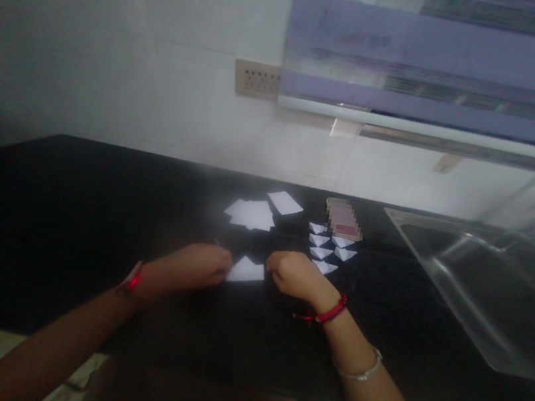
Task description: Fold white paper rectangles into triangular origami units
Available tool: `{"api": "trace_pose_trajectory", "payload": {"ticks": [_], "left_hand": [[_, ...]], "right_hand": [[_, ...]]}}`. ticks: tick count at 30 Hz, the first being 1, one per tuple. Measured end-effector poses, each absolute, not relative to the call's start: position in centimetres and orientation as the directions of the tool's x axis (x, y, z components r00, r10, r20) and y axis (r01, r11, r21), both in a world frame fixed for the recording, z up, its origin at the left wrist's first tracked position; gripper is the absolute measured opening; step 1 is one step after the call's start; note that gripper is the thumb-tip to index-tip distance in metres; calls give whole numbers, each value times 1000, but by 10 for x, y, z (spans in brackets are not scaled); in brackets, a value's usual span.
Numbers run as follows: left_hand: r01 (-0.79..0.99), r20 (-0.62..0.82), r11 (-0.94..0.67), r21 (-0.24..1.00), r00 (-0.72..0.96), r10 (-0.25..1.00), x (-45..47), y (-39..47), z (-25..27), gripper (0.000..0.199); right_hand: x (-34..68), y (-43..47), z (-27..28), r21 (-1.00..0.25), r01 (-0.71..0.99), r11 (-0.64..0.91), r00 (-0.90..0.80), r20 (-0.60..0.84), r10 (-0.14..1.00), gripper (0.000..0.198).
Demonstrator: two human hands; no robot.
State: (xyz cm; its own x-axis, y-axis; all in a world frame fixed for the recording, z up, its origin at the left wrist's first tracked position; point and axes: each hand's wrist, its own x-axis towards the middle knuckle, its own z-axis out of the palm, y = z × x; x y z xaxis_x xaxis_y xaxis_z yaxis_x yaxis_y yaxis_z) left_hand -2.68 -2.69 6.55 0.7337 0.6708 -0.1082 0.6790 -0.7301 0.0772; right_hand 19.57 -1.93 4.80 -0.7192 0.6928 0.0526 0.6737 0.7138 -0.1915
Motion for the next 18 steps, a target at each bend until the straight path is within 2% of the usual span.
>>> {"api": "trace_pose_trajectory", "payload": {"ticks": [3, 10, 18], "left_hand": [[658, -94, -753, 25, 751, 653, -23, -26, 63, 12], [607, -24, -792, -68, 792, 610, -19, -20, 47, 10], [575, 35, -814, -83, 818, 574, -23, -14, 45, 14]], "right_hand": [[189, -23, 50, -215, 640, 738, -736, 105, 669, 25], [182, -23, 42, -178, 608, 774, -776, 69, 626, 18], [182, -22, 40, -159, 593, 789, -787, 93, 610, 19]]}}
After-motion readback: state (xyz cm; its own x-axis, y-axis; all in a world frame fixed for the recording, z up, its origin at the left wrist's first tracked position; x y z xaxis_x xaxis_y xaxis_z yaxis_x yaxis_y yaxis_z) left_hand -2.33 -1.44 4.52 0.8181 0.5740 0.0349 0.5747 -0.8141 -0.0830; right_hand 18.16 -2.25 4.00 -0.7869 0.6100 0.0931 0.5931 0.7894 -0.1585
